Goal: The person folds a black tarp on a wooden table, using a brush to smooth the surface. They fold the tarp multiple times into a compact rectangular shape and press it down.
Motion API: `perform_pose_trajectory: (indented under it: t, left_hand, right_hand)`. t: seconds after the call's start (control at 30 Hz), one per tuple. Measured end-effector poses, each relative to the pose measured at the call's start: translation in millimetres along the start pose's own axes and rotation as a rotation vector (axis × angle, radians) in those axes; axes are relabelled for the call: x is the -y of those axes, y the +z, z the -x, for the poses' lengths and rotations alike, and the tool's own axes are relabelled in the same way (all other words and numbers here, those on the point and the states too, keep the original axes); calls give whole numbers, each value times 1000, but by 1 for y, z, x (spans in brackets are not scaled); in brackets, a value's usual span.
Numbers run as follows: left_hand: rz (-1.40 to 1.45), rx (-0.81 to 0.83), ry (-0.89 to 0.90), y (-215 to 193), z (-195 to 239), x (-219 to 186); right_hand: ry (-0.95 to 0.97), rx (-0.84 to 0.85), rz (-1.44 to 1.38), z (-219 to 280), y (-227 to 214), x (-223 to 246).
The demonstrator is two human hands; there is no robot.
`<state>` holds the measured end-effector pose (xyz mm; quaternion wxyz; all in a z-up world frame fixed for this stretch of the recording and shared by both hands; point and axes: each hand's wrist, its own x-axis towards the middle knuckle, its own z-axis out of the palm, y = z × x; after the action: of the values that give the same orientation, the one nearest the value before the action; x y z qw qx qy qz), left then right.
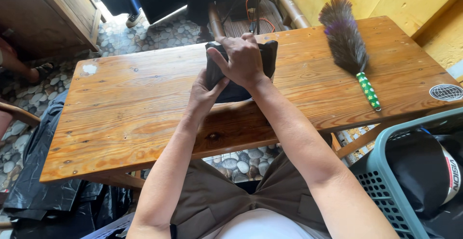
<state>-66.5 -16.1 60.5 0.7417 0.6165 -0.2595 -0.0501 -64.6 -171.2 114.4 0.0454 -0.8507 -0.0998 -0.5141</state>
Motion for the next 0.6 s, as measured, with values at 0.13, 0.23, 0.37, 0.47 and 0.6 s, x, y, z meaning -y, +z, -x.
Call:
perform_pose_trajectory:
  t: [0.13,0.23,0.37,0.47,0.6]
  left_hand:
    - [-2,-96,-115,-9,-13,22]
    - [38,-193,-139,-14,-17,27]
    - [-89,-179,-257,-9,-12,13]
    - [-327,-150,-347,-8,-9,3]
    - [-558,-209,-285,-20,-23,43]
  right_hand:
    - [173,38,7,22,0,-17]
    - [582,116,67,53,13,-39]
    - [1080,501,-360,70,10,-44]
    - [1124,507,-356,69,0,-41]
    - [1210,588,-426,61,-25,-34]
